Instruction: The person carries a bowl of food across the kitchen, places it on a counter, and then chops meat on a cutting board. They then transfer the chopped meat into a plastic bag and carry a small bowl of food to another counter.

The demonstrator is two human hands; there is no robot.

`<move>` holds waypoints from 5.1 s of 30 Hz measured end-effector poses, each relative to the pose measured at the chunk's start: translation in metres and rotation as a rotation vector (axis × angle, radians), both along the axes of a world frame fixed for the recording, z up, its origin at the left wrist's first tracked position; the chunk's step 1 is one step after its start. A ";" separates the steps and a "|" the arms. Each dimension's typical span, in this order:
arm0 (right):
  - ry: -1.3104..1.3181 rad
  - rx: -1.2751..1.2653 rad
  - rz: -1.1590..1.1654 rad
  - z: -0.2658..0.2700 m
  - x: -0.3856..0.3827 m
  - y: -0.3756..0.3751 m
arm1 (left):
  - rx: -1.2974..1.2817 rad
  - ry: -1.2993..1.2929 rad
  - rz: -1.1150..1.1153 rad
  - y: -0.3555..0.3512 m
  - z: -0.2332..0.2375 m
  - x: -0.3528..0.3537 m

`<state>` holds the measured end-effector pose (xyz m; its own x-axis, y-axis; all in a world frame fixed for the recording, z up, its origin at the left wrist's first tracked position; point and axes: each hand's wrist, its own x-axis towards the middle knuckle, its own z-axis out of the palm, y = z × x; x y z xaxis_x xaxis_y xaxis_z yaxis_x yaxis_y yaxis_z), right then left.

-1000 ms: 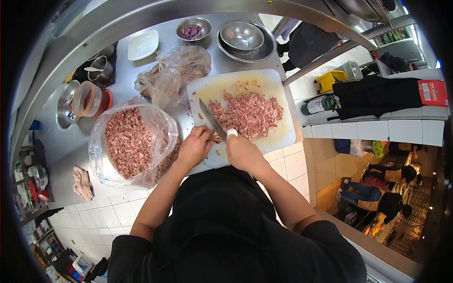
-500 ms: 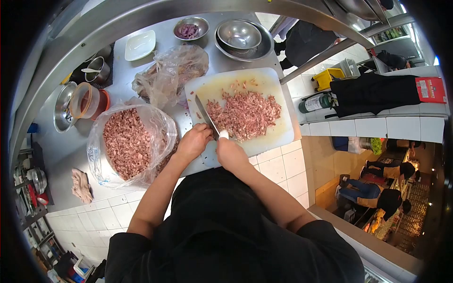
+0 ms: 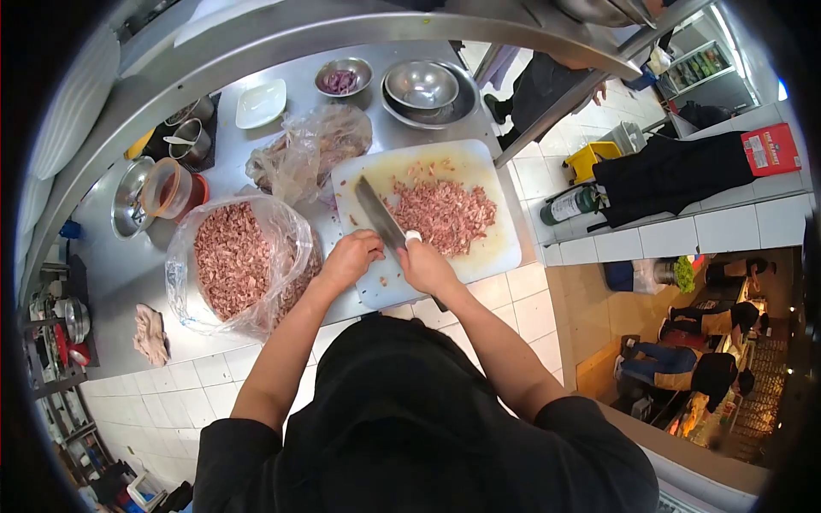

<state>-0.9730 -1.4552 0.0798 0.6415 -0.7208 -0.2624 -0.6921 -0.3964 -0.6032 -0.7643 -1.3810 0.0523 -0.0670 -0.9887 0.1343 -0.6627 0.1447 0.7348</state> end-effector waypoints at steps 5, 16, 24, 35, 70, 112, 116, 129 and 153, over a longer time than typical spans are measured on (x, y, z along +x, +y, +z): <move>-0.033 0.009 -0.098 0.000 -0.025 -0.001 | -0.005 -0.103 -0.049 -0.017 0.004 -0.027; 0.301 0.123 0.055 0.094 0.001 0.010 | 0.083 -0.145 -0.024 0.003 0.030 -0.018; 0.132 0.085 -0.039 0.035 0.015 -0.003 | 0.075 -0.246 -0.126 -0.010 0.002 -0.013; 0.130 -0.012 -0.072 0.020 0.017 0.023 | 0.007 -0.308 -0.149 -0.014 0.004 -0.001; 0.253 0.051 0.095 0.030 0.012 0.026 | -0.010 -0.238 0.014 0.000 -0.011 0.011; 0.012 0.037 -0.031 0.019 -0.006 -0.002 | -0.072 -0.157 0.033 0.041 0.014 -0.022; -0.071 0.113 -0.165 0.042 -0.035 -0.024 | -0.048 -0.037 0.081 0.033 -0.006 -0.039; 0.035 -0.109 -0.164 0.069 -0.059 -0.036 | -0.080 -0.318 0.076 -0.090 -0.004 0.037; -0.010 0.033 -0.070 0.004 0.023 0.029 | 0.008 -0.210 0.004 0.003 0.006 -0.002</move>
<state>-0.9499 -1.4266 0.0836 0.5922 -0.7552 -0.2809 -0.7116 -0.3266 -0.6221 -0.7662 -1.3783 0.0586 -0.0890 -0.9899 0.1101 -0.8017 0.1368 0.5819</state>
